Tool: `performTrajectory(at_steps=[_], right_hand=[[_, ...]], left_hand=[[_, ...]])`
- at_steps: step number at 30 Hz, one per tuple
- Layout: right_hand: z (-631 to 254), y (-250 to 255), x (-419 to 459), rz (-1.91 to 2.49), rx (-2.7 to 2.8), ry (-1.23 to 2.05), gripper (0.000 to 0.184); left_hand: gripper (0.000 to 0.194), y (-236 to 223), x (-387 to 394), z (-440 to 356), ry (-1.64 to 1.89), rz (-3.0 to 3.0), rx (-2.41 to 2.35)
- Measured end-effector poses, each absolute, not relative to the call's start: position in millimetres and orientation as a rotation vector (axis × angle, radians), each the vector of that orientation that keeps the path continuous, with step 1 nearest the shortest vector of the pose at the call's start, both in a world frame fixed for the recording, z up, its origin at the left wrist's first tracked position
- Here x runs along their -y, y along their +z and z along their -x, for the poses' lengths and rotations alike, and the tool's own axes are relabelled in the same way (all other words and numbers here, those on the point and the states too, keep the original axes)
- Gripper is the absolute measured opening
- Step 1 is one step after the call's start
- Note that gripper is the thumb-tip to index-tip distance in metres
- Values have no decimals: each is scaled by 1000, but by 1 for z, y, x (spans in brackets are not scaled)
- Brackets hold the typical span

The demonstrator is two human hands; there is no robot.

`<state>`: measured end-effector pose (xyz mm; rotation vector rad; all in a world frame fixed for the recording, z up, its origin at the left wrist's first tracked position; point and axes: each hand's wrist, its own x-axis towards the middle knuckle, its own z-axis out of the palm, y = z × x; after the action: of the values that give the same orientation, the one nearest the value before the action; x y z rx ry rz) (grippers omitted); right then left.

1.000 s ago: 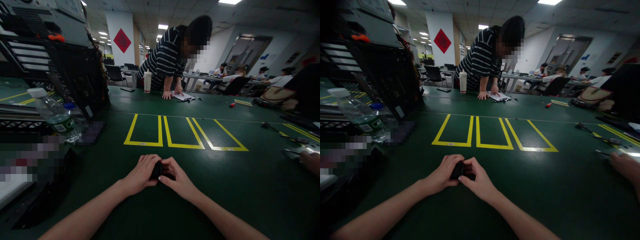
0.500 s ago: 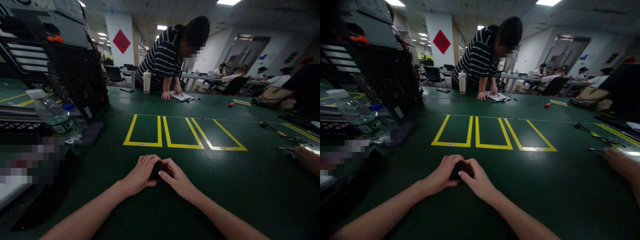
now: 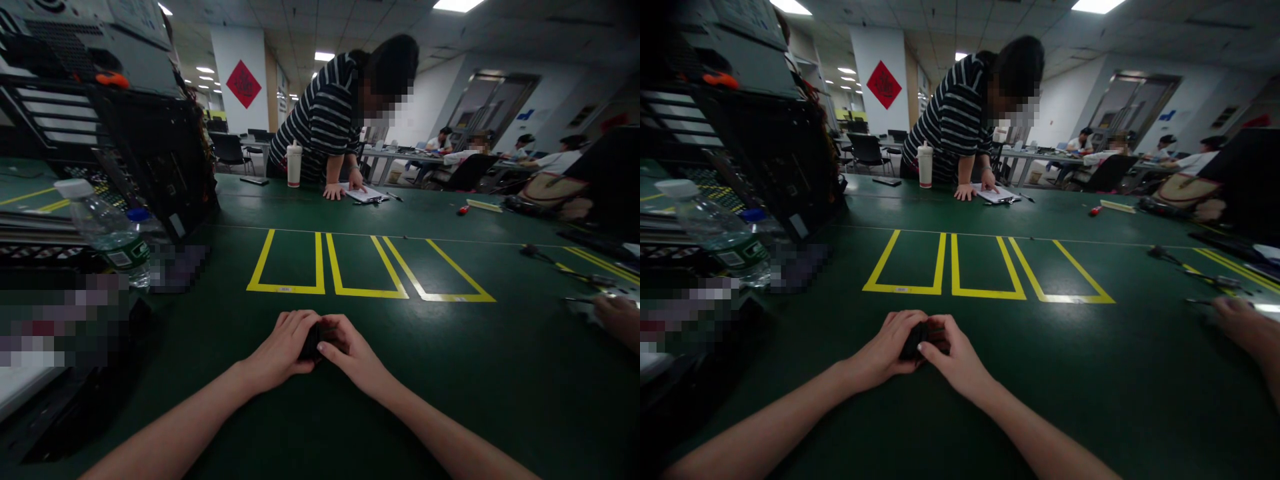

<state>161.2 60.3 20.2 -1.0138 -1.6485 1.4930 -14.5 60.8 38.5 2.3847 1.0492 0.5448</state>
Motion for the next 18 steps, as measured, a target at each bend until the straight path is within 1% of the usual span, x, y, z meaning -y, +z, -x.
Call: performTrajectory(at_steps=[4, 8, 12, 17, 18], right_hand=[[-163, 21, -59, 973, 1694, 1511, 24], [-163, 20, -56, 901, 1695, 1473, 25], [-161, 19, -55, 933, 1658, 1438, 19], [-162, 19, -58, 1019, 1671, 1446, 33], [-163, 19, -59, 1025, 1688, 1445, 34]], left_hand=[[55, 38, -60, 15, 538, -2375, -1052], [56, 40, -60, 16, 530, -2381, -1054], [55, 35, -62, 15, 543, -2393, -1045], [59, 30, -63, 14, 587, -2403, -1069], [58, 31, -62, 14, 580, -2403, -1061]])
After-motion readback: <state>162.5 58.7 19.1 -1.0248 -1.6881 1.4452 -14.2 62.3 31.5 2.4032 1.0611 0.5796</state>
